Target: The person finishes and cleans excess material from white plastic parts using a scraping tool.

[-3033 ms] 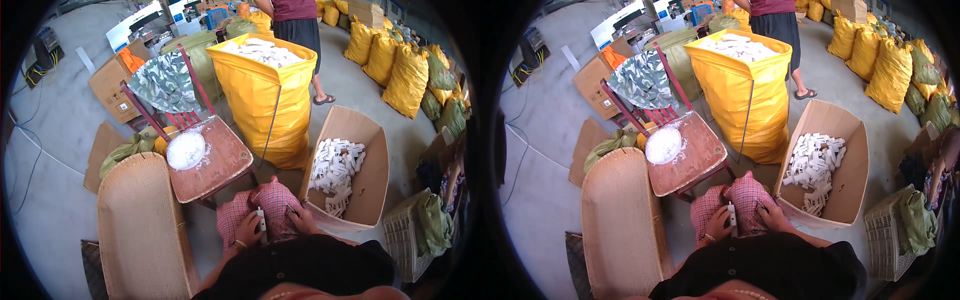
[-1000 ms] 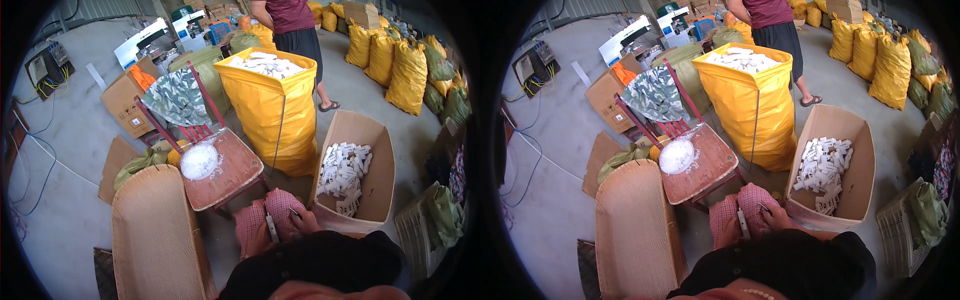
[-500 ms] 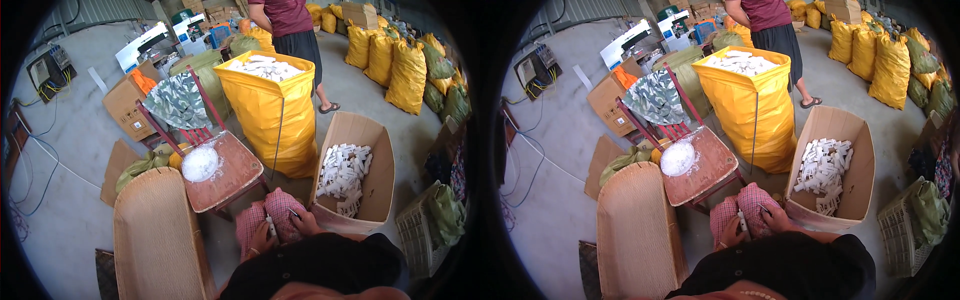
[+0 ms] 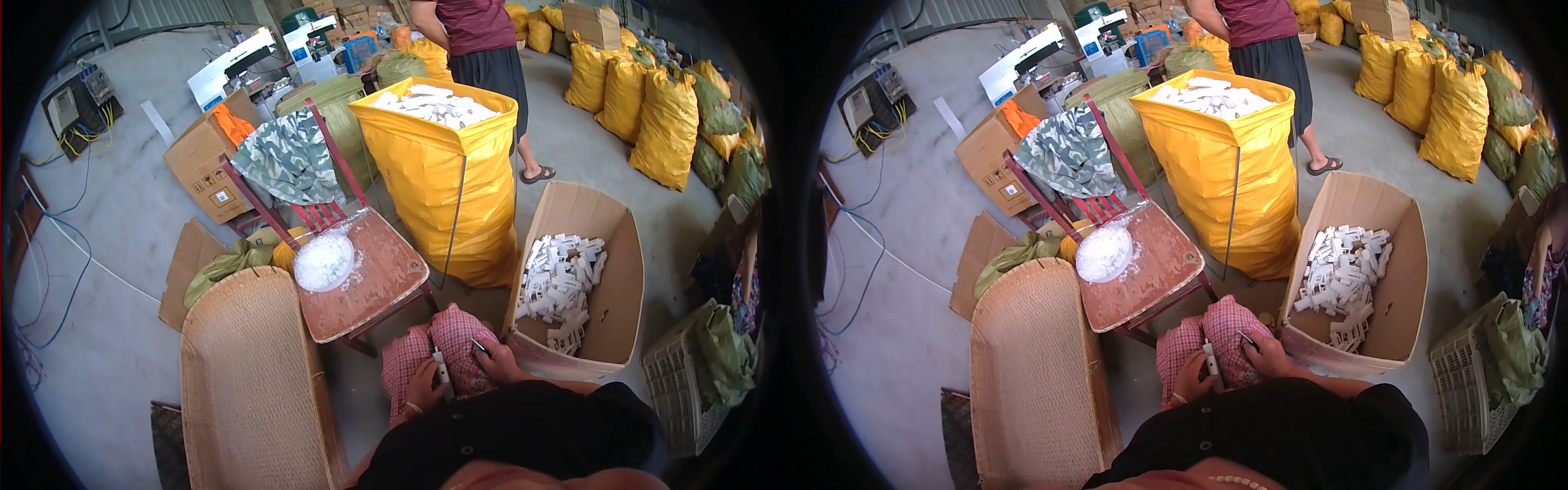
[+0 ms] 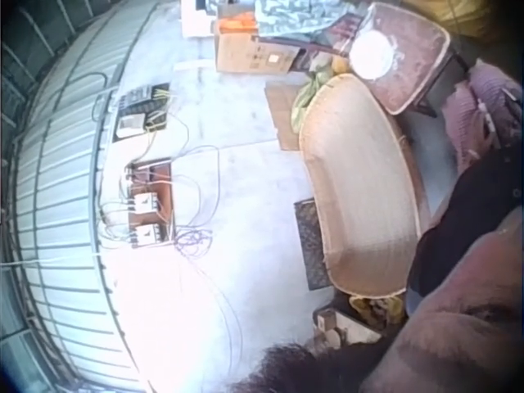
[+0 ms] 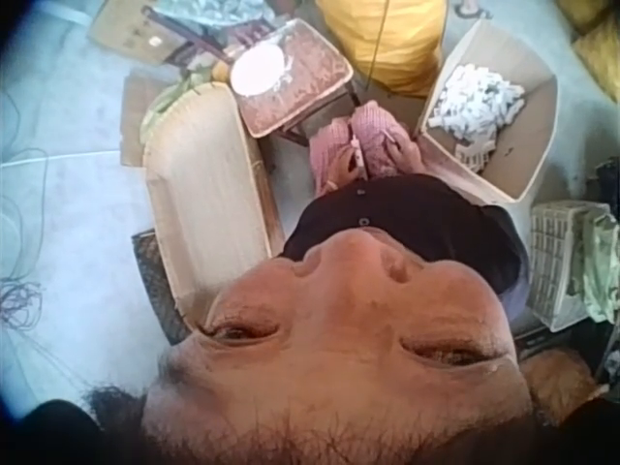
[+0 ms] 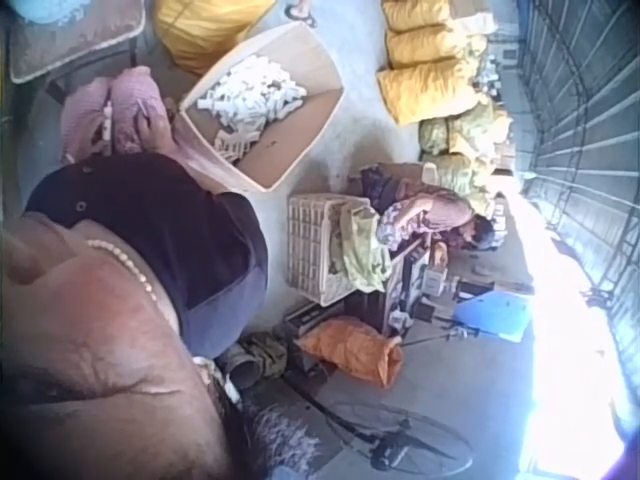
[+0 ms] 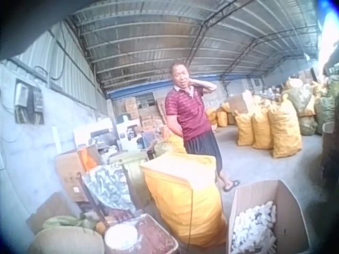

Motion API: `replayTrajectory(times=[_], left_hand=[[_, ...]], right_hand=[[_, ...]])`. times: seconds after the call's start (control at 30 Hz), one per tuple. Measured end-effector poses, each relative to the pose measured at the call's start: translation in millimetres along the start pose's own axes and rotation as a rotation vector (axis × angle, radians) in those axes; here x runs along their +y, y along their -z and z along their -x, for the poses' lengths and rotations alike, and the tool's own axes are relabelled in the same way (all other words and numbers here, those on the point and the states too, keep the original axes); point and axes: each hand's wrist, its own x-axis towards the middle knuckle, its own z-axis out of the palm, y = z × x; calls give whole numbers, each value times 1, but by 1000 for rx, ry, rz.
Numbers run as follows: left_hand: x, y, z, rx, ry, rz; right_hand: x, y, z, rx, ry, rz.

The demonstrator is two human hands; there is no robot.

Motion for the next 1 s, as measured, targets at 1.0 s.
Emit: replayTrajectory(times=[1.0], left_hand=[[12,2,2,48,6,-44]], right_hand=[[-4,2,-3,-39,35,10]])
